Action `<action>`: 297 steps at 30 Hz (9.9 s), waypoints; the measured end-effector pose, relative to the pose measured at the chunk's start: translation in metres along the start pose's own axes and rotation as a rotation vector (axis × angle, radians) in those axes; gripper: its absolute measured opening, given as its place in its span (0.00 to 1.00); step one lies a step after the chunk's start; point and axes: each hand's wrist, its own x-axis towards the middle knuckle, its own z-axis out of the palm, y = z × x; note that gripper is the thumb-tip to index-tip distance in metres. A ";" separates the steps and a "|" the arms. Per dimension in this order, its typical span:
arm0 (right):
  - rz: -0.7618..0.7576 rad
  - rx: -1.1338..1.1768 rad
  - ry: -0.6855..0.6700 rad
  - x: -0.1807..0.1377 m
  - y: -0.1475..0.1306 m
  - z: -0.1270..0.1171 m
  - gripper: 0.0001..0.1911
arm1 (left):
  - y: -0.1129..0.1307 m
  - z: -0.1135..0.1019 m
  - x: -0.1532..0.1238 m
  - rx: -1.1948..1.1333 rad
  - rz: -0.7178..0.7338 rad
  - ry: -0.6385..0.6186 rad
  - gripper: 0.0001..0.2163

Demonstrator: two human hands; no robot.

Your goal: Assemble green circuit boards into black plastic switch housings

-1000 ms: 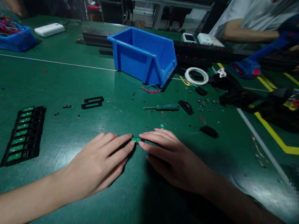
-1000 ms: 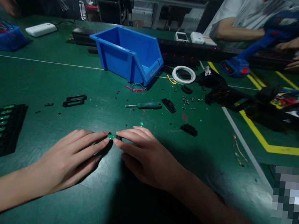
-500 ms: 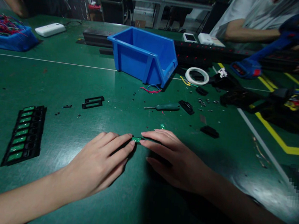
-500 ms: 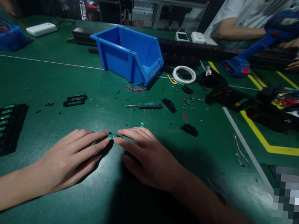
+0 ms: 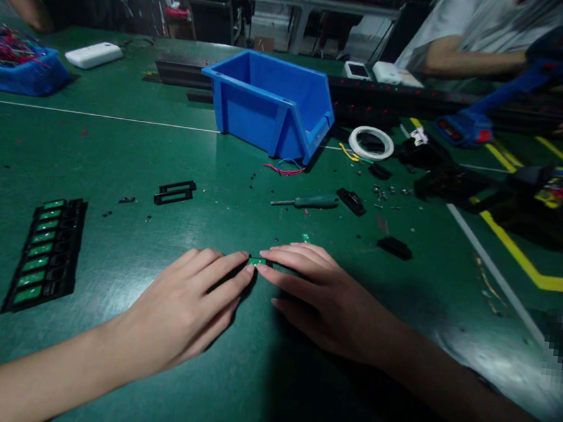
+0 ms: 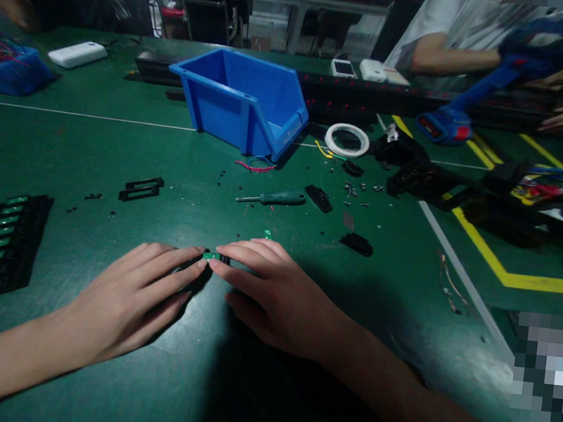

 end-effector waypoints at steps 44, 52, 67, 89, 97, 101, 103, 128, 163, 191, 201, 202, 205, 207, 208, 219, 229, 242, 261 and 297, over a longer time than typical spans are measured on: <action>-0.035 -0.057 0.048 0.001 -0.002 0.002 0.24 | 0.000 -0.001 0.002 0.015 0.028 0.000 0.20; -0.026 -0.029 0.055 0.002 -0.002 0.002 0.25 | 0.000 -0.001 0.003 0.008 0.029 0.006 0.21; -0.043 -0.031 0.053 0.001 -0.001 0.003 0.23 | -0.001 0.000 0.000 0.000 0.043 -0.007 0.21; -0.046 -0.026 0.059 0.000 -0.001 0.002 0.21 | -0.001 -0.001 -0.002 0.009 0.057 0.031 0.20; -0.044 -0.029 0.059 0.000 -0.001 0.003 0.20 | -0.002 -0.001 0.000 0.014 0.065 0.039 0.20; -0.042 -0.030 0.059 0.000 -0.001 0.003 0.20 | -0.002 -0.002 -0.001 0.014 0.065 0.022 0.17; -0.042 -0.026 0.063 0.000 -0.001 0.003 0.20 | -0.002 -0.002 -0.001 0.016 0.060 0.016 0.16; -0.029 -0.022 0.053 0.002 -0.003 0.002 0.22 | 0.000 -0.005 0.003 0.056 0.058 -0.023 0.15; 0.056 0.011 0.087 0.006 -0.009 0.002 0.21 | -0.004 -0.003 0.003 -0.128 -0.012 -0.018 0.24; -0.023 -0.033 0.078 0.003 -0.003 0.004 0.21 | -0.010 -0.005 0.004 -0.041 0.063 -0.042 0.24; -0.032 -0.035 0.092 0.002 -0.004 0.005 0.20 | -0.011 -0.004 0.003 -0.018 0.065 -0.047 0.24; -0.034 -0.037 0.092 0.002 -0.004 0.005 0.20 | -0.010 -0.004 0.003 -0.019 0.067 -0.047 0.24; -0.041 -0.041 0.092 0.003 -0.005 0.005 0.20 | -0.010 -0.004 0.003 -0.019 0.065 -0.052 0.24; -0.042 -0.041 0.096 0.003 -0.004 0.004 0.20 | -0.010 -0.004 0.003 -0.019 0.064 -0.058 0.24; -0.042 -0.038 0.095 0.003 -0.004 0.004 0.20 | -0.010 -0.004 0.004 -0.019 0.065 -0.058 0.24; -0.021 -0.018 0.080 0.003 -0.004 0.003 0.20 | -0.011 -0.003 0.003 -0.016 0.055 -0.059 0.24; -0.016 -0.085 0.118 0.002 -0.006 0.005 0.21 | -0.012 -0.003 0.002 -0.030 0.051 -0.059 0.24; -0.016 -0.079 0.102 0.002 -0.007 0.005 0.18 | -0.003 -0.003 0.001 -0.087 0.036 -0.015 0.23; 0.160 0.014 0.201 0.003 -0.010 0.006 0.19 | -0.001 -0.004 0.002 -0.260 0.176 -0.052 0.18; -0.014 0.062 0.091 0.000 -0.003 0.005 0.15 | -0.003 -0.002 0.010 -0.360 -0.011 0.059 0.06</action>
